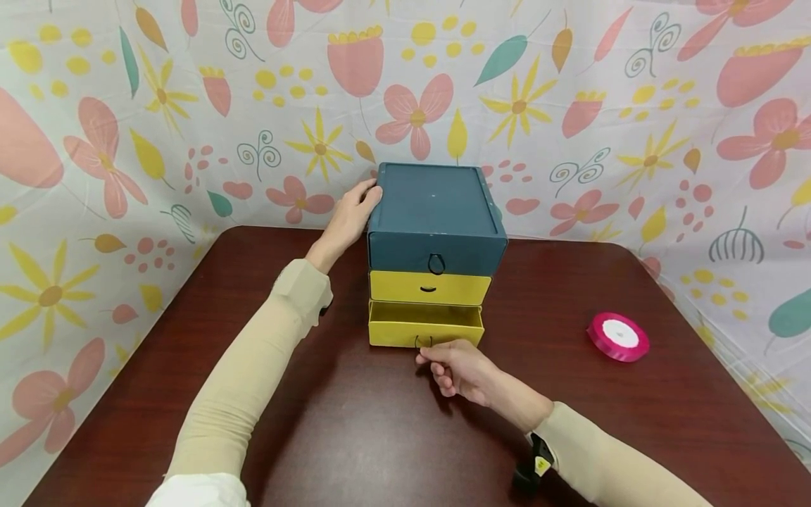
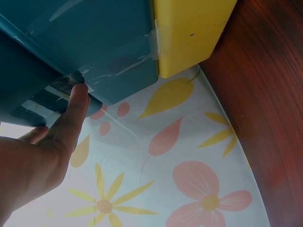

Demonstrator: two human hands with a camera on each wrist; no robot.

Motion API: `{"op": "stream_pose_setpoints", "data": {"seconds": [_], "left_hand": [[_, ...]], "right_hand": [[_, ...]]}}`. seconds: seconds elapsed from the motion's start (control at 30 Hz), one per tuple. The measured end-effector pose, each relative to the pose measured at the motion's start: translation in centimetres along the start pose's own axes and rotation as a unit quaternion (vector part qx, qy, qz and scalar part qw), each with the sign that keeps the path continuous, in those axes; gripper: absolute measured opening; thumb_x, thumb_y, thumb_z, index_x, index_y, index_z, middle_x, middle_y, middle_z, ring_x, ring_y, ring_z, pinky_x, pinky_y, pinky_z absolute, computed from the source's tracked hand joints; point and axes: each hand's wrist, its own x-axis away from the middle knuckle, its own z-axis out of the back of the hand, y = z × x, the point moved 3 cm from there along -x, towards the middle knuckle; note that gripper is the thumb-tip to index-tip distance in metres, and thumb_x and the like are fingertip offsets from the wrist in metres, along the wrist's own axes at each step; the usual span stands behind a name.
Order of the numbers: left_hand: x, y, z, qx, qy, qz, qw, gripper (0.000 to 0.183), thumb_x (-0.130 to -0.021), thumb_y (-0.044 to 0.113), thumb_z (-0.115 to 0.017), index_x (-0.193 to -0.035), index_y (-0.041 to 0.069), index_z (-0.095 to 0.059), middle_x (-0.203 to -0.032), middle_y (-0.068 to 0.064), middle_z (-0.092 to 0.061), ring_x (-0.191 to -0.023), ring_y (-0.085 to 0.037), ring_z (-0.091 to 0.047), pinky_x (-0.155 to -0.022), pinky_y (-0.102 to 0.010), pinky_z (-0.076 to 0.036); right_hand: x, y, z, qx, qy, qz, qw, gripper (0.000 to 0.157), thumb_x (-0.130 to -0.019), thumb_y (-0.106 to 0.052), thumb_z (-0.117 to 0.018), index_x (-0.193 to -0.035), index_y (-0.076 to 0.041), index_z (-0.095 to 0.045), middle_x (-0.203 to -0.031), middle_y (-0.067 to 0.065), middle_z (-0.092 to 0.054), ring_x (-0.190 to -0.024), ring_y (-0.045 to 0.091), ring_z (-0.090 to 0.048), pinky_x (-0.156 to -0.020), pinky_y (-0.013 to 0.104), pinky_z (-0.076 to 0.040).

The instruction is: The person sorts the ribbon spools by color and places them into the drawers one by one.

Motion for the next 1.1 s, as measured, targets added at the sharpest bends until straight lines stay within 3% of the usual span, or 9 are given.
{"op": "stream_pose_setpoints", "data": {"seconds": [0.5,0.73,1.1], "left_hand": [[-0.2,-0.1,-0.1,0.003,0.003,0.000,1.0000,0.059,-0.103,0.045,-0.036,-0.153,0.015,-0.031,-0.153,-0.009,-0.040,-0.130,-0.024,-0.047,-0.110,-0.042,-0.037],[0.0,0.0,0.0,0.002,0.001,-0.002,1.0000,0.059,-0.103,0.046,-0.035,-0.153,0.015,-0.030,-0.155,-0.007,-0.037,-0.138,-0.023,-0.041,-0.113,-0.042,-0.034],[0.1,-0.1,0.0,0.006,0.000,-0.001,1.0000,0.059,-0.103,0.045,-0.035,-0.153,0.015,-0.029,-0.153,-0.009,-0.039,-0.128,-0.023,-0.048,-0.110,-0.042,-0.037]], "right_hand": [[0.7,0.7,-0.2,-0.011,-0.008,-0.006,1.000,0.024,-0.098,-0.021,-0.054,-0.101,0.000,-0.064,-0.055,-0.008,-0.044,-0.043,0.003,-0.038,-0.043,0.017,-0.033],[1.2,0.9,-0.5,-0.010,-0.017,-0.006,1.000,0.023,-0.098,-0.021,-0.054,-0.099,-0.001,-0.065,-0.054,-0.009,-0.044,-0.043,0.003,-0.038,-0.043,0.017,-0.032],[1.9,1.4,-0.8,0.001,-0.022,-0.008,1.000,0.023,-0.097,-0.023,-0.056,-0.098,-0.002,-0.065,-0.054,-0.009,-0.044,-0.044,0.003,-0.037,-0.043,0.017,-0.033]]}}
